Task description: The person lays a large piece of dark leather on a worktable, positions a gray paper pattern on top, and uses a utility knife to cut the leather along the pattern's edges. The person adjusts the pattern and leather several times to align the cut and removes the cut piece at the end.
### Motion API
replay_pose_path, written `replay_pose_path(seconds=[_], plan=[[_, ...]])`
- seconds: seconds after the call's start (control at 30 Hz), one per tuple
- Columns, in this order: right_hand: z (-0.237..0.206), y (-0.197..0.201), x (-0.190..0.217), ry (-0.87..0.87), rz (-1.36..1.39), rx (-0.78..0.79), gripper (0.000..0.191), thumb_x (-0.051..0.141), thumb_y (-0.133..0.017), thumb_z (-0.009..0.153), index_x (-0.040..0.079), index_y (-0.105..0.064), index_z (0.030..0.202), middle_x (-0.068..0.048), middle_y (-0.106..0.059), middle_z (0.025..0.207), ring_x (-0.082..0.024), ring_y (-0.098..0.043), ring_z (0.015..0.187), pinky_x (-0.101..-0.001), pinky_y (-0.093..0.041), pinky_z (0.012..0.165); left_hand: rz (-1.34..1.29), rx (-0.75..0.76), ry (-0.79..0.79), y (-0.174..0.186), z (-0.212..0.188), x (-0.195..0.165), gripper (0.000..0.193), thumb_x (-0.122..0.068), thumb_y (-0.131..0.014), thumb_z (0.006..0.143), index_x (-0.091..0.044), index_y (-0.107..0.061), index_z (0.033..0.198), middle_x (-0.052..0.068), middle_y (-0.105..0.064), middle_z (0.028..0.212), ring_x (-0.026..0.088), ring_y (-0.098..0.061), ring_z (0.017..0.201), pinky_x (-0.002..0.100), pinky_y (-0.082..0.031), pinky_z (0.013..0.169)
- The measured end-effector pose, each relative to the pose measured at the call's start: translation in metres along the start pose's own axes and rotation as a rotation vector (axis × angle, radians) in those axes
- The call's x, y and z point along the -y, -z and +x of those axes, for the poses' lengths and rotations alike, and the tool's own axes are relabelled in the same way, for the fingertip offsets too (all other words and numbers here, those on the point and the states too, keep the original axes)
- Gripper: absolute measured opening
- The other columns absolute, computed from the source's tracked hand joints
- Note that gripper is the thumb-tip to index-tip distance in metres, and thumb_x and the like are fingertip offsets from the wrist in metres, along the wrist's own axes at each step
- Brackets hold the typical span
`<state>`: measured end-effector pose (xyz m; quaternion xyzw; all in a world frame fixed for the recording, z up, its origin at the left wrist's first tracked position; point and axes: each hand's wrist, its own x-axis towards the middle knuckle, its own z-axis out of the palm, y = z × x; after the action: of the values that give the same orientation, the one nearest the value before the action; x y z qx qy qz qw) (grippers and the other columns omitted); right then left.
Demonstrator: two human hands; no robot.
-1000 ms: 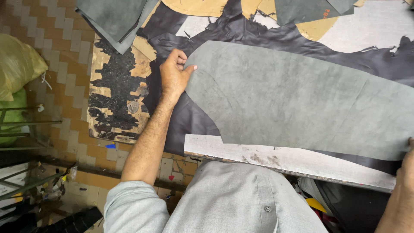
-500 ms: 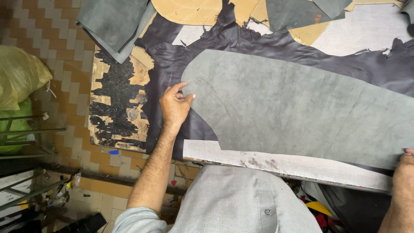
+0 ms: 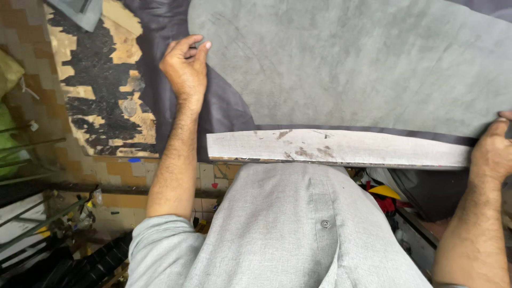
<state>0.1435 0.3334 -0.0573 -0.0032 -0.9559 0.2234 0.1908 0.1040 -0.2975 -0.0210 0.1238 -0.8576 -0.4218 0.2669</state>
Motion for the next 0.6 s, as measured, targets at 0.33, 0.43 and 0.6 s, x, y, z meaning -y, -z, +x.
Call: replay_pose_path(seconds=[0.33, 0.43, 0.6], plan=[[-0.002, 0.01, -0.007, -0.078, 0.018, -0.175, 0.027, -0.012, -0.056, 0.079, 0.004, -0.075, 0.09, -0.006, -0.064, 0.094, -0.019, -0.062, 0.095, -0.034, -0.049, 0.083, 0.061, 0.027, -0.084, -0.011, -0.013, 0.002, 0.016, 0.005, -0.083, 0.098, 0.004, -0.077, 0.113, 0.012, -0.069, 0.111, 0.015, -0.07, 0.082, 0.024, -0.062, 0.067], [-0.001, 0.011, -0.006, -0.183, 0.009, -0.207, 0.017, -0.007, -0.061, 0.083, 0.005, -0.073, 0.084, -0.007, -0.062, 0.09, -0.02, -0.061, 0.089, -0.0352, -0.048, 0.078, 0.122, 0.03, -0.129, -0.015, -0.014, -0.001, 0.019, 0.007, -0.08, 0.098, 0.005, -0.078, 0.117, 0.013, -0.069, 0.115, 0.016, -0.071, 0.086, 0.026, -0.061, 0.071], [0.008, 0.021, 0.008, -0.269, 0.066, -0.193, 0.014, -0.004, -0.061, 0.086, 0.002, -0.072, 0.092, -0.01, -0.065, 0.098, -0.021, -0.064, 0.086, -0.0359, -0.053, 0.073, 0.218, 0.026, -0.051, -0.022, -0.021, -0.018, 0.026, -0.003, -0.076, 0.101, 0.002, -0.072, 0.126, 0.022, -0.054, 0.141, 0.024, -0.067, 0.109, 0.029, -0.062, 0.076]])
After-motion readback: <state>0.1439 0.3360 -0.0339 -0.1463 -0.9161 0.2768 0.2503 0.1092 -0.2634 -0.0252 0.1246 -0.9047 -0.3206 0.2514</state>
